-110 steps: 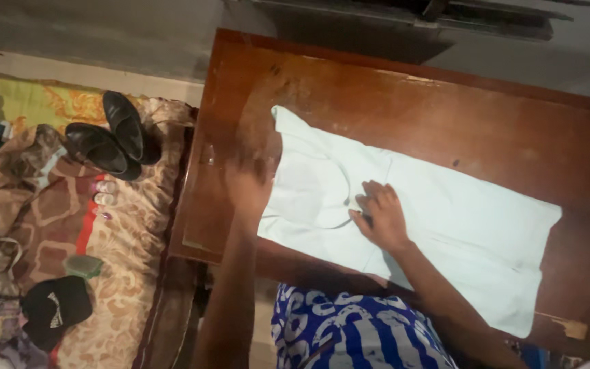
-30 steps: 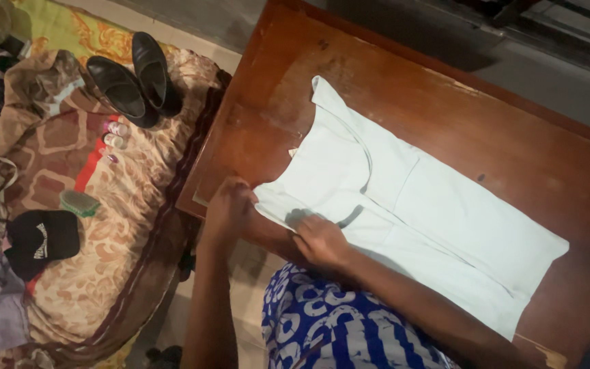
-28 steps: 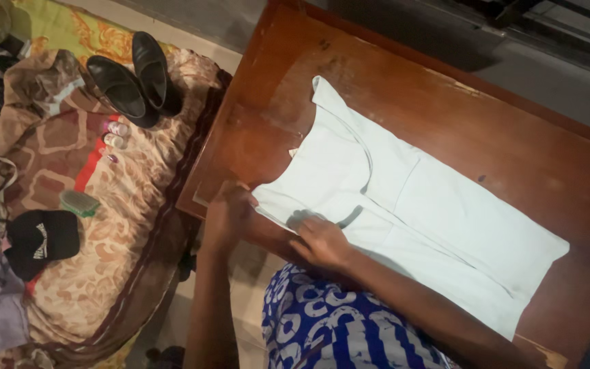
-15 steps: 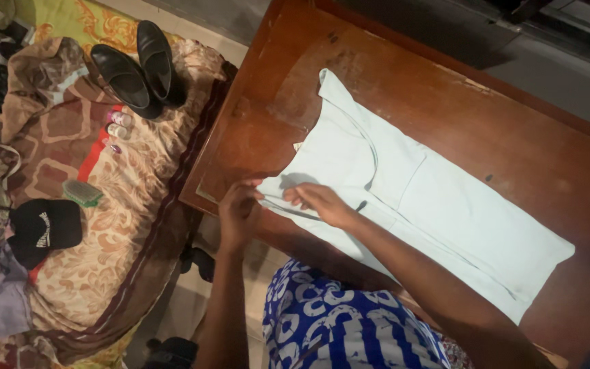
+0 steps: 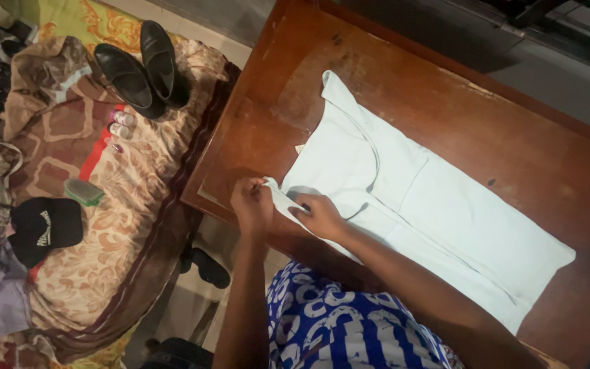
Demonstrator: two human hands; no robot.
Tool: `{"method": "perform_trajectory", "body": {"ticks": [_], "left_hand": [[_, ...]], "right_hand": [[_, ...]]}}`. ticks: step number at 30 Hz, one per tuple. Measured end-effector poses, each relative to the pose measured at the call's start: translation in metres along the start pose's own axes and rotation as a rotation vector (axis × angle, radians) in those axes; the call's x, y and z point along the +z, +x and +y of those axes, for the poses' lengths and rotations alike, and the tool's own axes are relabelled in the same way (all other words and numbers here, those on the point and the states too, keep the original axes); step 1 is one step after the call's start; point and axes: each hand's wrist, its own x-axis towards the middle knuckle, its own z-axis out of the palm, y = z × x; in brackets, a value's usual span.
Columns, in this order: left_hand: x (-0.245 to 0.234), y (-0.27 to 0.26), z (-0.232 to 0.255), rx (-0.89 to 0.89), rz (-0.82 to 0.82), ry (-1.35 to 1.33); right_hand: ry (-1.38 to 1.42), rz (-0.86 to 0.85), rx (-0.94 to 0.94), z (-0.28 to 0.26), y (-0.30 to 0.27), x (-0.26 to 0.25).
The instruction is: The person folds a light blue shirt and a patterned dress on a wooden surface by hand, then places the folded shirt into an open suitcase.
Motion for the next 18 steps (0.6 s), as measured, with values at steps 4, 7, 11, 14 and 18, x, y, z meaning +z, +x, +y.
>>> {"method": "perform_trajectory", "body": {"ticks": [4, 7, 11, 14, 18], "left_hand": [[-0.011, 0.008, 0.017, 0.129, -0.073, 0.377], [-0.018, 0.013, 0.004, 0.277, -0.071, 0.493], [-0.019, 0.021, -0.027, 0.159, -0.136, 0.487], [-0.015, 0.024, -0.038, 0.113, -0.13, 0.532], [-0.003, 0.026, -0.021, 0.185, -0.086, 0.586]], "right_hand": [[0.007, 0.032, -0.074, -0.001, 0.002, 0.001], [0.023, 0.042, -0.089, 0.001, 0.001, 0.005], [0.097, 0.078, -0.068, 0.007, 0.0, 0.01], [0.132, 0.069, -0.061, 0.008, 0.002, 0.011], [0.093, 0.092, -0.046, -0.005, -0.005, 0.004]]}}
